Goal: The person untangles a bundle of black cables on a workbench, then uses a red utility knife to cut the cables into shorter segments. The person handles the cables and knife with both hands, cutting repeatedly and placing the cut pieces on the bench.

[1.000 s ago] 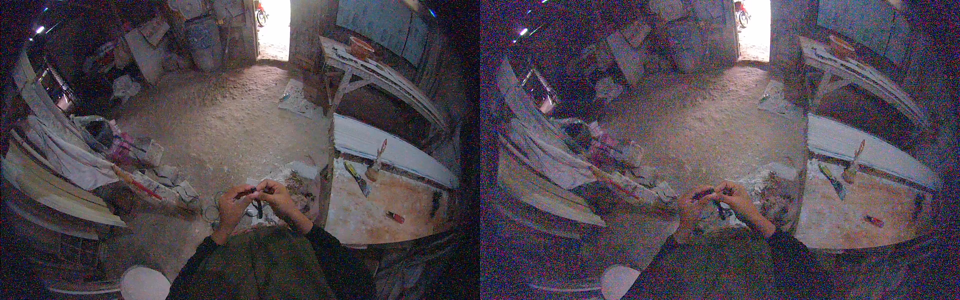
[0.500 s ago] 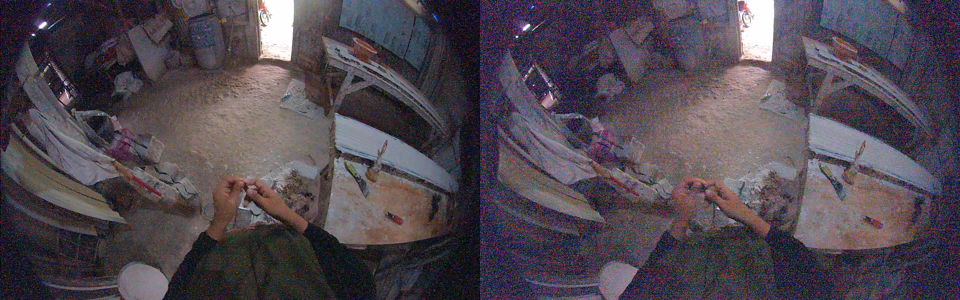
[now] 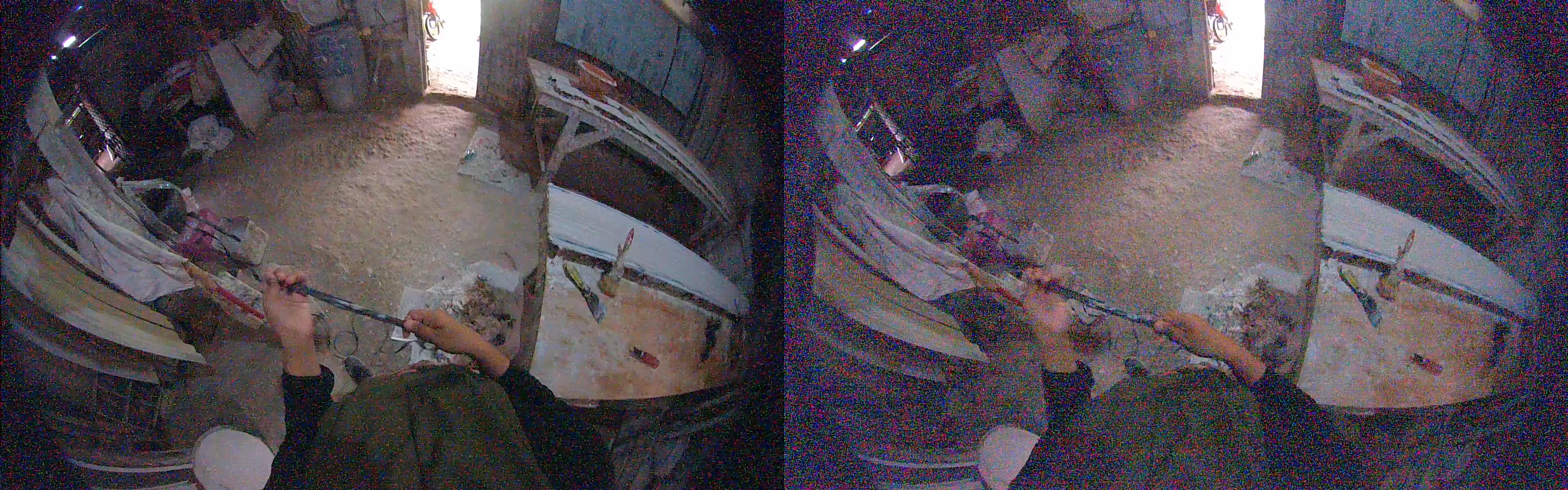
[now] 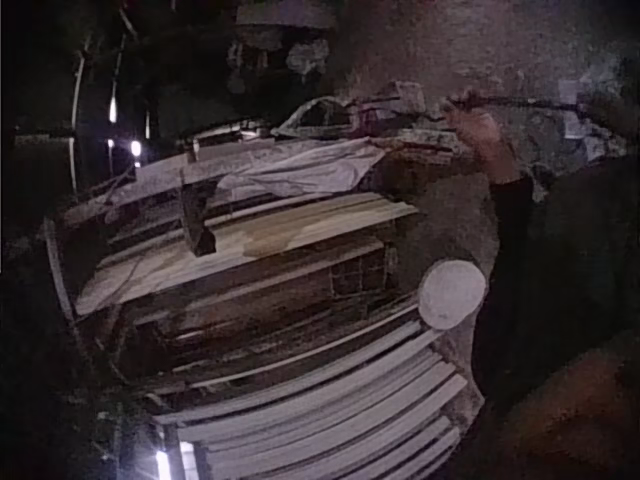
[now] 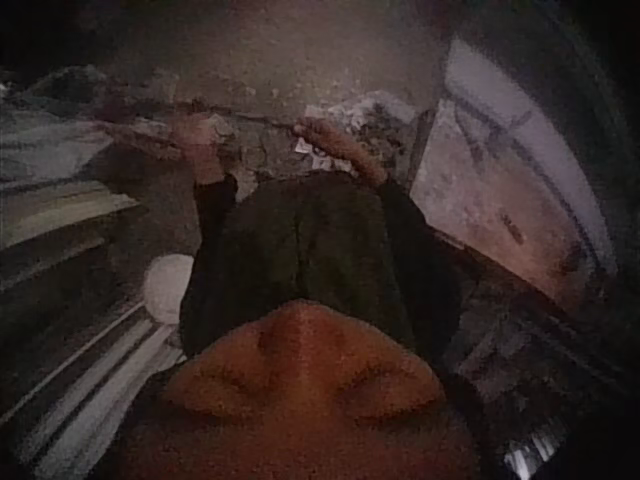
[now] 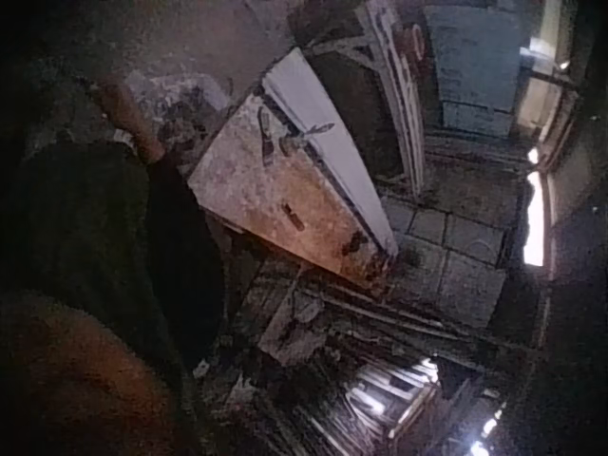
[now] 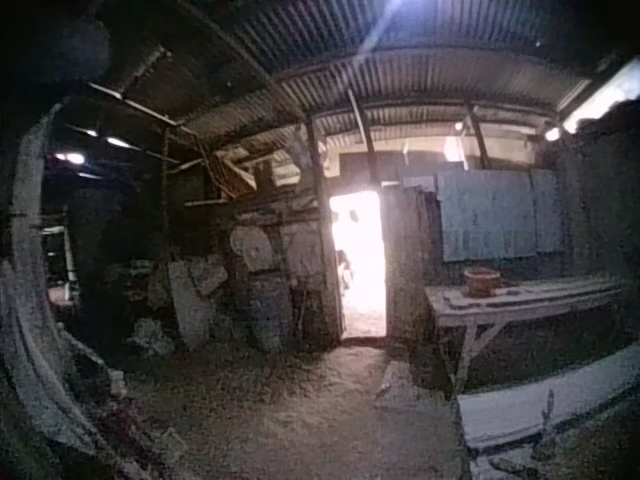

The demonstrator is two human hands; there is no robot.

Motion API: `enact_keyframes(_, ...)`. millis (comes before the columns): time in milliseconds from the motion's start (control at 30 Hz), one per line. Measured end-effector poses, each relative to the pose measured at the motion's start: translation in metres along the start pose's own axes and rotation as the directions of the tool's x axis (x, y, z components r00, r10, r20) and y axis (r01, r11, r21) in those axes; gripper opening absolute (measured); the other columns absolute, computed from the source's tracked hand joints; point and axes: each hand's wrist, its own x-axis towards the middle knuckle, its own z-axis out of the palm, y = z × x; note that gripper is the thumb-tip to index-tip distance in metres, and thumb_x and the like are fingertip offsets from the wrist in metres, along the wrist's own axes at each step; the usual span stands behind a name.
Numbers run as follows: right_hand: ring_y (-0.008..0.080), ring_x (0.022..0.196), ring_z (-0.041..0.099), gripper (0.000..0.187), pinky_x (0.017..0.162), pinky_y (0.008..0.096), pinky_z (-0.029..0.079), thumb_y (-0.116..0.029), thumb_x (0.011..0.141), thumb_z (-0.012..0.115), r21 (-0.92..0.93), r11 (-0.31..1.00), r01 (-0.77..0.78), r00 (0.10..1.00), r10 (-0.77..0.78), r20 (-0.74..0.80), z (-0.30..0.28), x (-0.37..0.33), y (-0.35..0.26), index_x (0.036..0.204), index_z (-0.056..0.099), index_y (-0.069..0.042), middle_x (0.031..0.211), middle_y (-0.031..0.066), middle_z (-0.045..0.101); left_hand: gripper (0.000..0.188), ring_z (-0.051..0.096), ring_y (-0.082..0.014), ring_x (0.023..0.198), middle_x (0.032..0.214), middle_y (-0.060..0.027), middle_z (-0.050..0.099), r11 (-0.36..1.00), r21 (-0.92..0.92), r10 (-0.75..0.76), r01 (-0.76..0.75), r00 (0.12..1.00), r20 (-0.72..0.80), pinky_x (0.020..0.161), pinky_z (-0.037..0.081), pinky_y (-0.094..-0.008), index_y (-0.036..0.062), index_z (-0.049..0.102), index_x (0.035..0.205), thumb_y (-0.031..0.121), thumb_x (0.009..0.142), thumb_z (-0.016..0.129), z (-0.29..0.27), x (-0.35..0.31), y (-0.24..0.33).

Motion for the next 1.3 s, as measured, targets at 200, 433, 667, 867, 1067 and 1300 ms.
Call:
enact_keyframes(200,0.0106,0.062,0.044,0.031,0.057,0.0273,0.038,-0.031,0.090,0.043,-0.081,0.997,0.012,1.000,-0.011,0.012,-0.014,-0.010,-0.007,0.081,0.055,-0.004,0.063,0.0007,0.047,0.007,0.046,-0.0131,0.067,0.075,-0.0023,0.050,0.988,-0.149,0.055,-0.050,0.998,0.029,0.071,0.044,-0.0291,0.0057,0.049,0.085,0.011,0.082,0.053,-0.042,0.018,0.034)
enact_keyframes(433,0.0146,0.076,0.052,0.030,0.072,0.0321,0.043,-0.031,0.090,0.045,-0.075,0.991,-0.113,0.991,0.118,0.063,-0.029,-0.017,-0.018,0.093,0.056,-0.003,0.079,0.0052,0.059,0.018,0.047,-0.0144,0.067,0.078,-0.0034,0.050,0.975,-0.212,0.088,-0.067,0.992,0.089,0.070,0.044,-0.0275,0.0059,0.048,0.088,0.001,0.074,0.057,-0.068,0.024,0.063)
enact_keyframes(667,0.0111,0.070,0.047,0.029,0.067,0.0286,0.040,-0.030,0.089,0.047,-0.115,0.988,-0.103,0.982,0.119,0.149,-0.040,-0.018,-0.015,0.087,0.056,-0.003,0.073,0.0018,0.055,0.016,0.048,-0.0153,0.070,0.080,-0.0036,0.051,0.987,-0.102,0.121,-0.120,0.993,0.002,0.068,0.044,-0.0280,0.0059,0.050,0.090,0.001,0.076,0.057,-0.082,0.028,0.077)
enact_keyframes(867,0.0087,0.062,0.042,0.029,0.057,0.0255,0.037,-0.031,0.088,0.048,-0.189,0.981,-0.050,0.995,0.066,0.080,-0.035,-0.015,-0.015,0.083,0.056,-0.004,0.064,-0.0004,0.047,0.023,0.049,-0.0169,0.085,0.094,-0.0058,0.053,0.963,0.207,0.210,-0.173,0.962,-0.173,0.081,0.039,-0.0349,0.0066,0.048,0.102,0.008,0.081,0.056,-0.108,0.032,0.077)
enact_keyframes(1067,0.0084,0.058,0.042,0.031,0.053,0.0263,0.038,-0.032,0.088,0.047,-0.233,0.951,-0.204,0.979,0.204,-0.026,-0.037,-0.014,-0.020,0.082,0.057,-0.004,0.062,-0.0010,0.050,0.053,0.035,-0.0290,0.118,0.129,-0.0117,0.037,0.673,0.738,0.311,-0.054,0.926,-0.215,0.100,0.022,-0.0443,0.0071,0.034,0.126,0.021,0.081,0.057,-0.025,-0.018,0.014)
enact_keyframes(1300,0.0051,0.057,0.041,0.033,0.050,0.0230,0.035,-0.035,0.088,0.047,-0.075,0.990,-0.121,0.993,0.120,-0.016,-0.026,-0.009,-0.023,0.080,0.056,-0.004,0.063,-0.0045,0.050,0.059,0.039,-0.0308,0.116,0.124,-0.0161,0.042,-0.042,0.763,-0.604,-0.645,0.625,0.494,0.098,0.028,-0.0372,0.0065,0.027,0.132,0.014,0.081,0.055,-0.016,-0.090,-0.106)
